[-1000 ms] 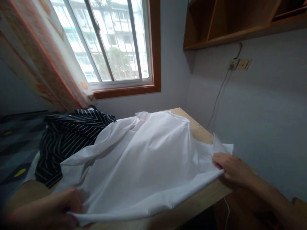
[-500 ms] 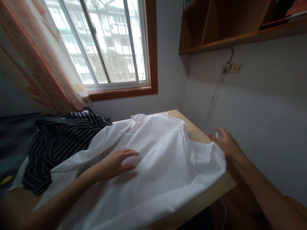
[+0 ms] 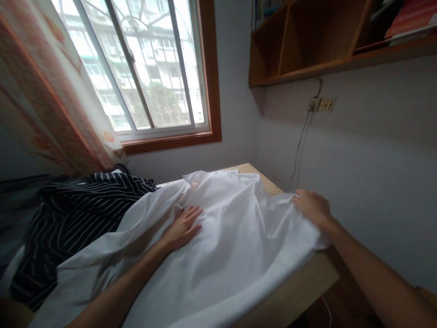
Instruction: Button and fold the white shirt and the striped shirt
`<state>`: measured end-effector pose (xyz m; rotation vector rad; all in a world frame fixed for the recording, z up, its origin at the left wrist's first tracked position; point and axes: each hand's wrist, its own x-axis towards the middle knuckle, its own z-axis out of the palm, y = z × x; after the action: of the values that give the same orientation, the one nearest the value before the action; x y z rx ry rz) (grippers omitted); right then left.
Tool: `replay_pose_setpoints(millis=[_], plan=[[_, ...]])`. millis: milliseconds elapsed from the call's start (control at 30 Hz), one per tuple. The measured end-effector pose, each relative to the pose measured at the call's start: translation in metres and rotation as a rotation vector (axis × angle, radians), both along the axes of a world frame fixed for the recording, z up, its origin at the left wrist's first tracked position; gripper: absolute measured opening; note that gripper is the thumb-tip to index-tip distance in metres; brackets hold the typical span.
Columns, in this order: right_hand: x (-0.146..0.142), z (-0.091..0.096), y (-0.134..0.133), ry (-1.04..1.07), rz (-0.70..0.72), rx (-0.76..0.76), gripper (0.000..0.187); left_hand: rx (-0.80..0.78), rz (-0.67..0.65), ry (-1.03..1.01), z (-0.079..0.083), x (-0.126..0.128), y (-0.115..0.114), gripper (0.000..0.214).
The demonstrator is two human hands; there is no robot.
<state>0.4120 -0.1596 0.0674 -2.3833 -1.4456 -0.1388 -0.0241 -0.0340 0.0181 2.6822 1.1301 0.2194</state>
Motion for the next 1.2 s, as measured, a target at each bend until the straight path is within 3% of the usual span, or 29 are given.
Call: replay_pose_setpoints(millis=[33,100,133,167,200,233,300,400,500,567,633,667,733,800,867,933,1000,1133,1200], plan=[[-0.003,0.019,0.001,-0.071,-0.148,0.099,0.025,-0.004,0.015,-0.01,0.0,0.001,0.0,0.061],[-0.02,0.053,-0.001,-0.158,-0.272,0.415,0.028,-0.006,0.033,-0.011,-0.002,0.002,0.001,0.059],[-0.035,0.064,-0.004,-0.18,-0.232,0.568,0.028,-0.003,0.038,-0.011,-0.003,0.002,0.002,0.059],[-0.053,0.071,-0.01,-0.177,-0.058,0.61,0.026,0.001,0.043,-0.015,-0.005,0.002,0.003,0.057],[-0.073,0.072,-0.016,-0.153,0.202,0.504,0.022,0.003,0.048,-0.023,-0.007,0.002,0.005,0.056],[-0.093,0.069,-0.024,-0.128,0.468,0.293,0.018,0.001,0.054,-0.036,-0.008,0.002,0.006,0.055],[-0.127,0.052,-0.042,-0.093,0.833,-0.081,0.016,-0.017,0.064,-0.085,-0.008,0.001,0.009,0.051],[-0.156,0.021,-0.066,0.018,1.027,-0.264,0.019,-0.028,0.107,-0.257,0.0,0.007,0.004,0.047],[-0.16,0.004,-0.083,0.214,0.902,-0.233,0.021,0.04,0.081,-0.408,0.018,0.024,-0.026,0.045],[-0.153,0.003,-0.087,0.361,0.822,-0.234,0.025,0.068,-0.085,-0.353,0.03,0.041,-0.059,0.052],[-0.138,0.007,-0.083,0.55,0.813,-0.28,0.027,0.039,-0.287,-0.174,0.038,0.058,-0.094,0.068],[-0.127,0.011,-0.075,0.652,0.807,-0.293,0.03,0.047,-0.321,-0.099,0.039,0.065,-0.108,0.072],[-0.102,0.019,-0.051,0.829,0.701,-0.22,0.04,0.069,-0.323,0.027,0.035,0.077,-0.13,0.057],[-0.079,0.026,-0.013,0.893,0.48,0.046,0.05,0.087,-0.294,0.089,0.027,0.085,-0.14,0.035],[-0.068,0.027,0.03,0.842,0.3,0.186,0.057,0.094,-0.268,0.094,0.017,0.09,-0.143,0.036],[-0.074,0.021,0.072,0.645,0.277,0.143,0.064,0.097,-0.24,0.078,0.009,0.095,-0.145,0.052],[-0.093,0.011,0.104,0.395,0.296,0.012,0.069,0.091,-0.236,0.084,0.005,0.1,-0.146,0.05],[-0.118,-0.001,0.142,0.138,0.221,-0.232,0.044,0.063,-0.35,0.15,0.005,0.101,-0.146,0.016],[-0.11,0.008,0.155,0.137,0.16,-0.216,0.033,0.024,-0.52,0.154,-0.001,0.094,-0.147,0.014]])
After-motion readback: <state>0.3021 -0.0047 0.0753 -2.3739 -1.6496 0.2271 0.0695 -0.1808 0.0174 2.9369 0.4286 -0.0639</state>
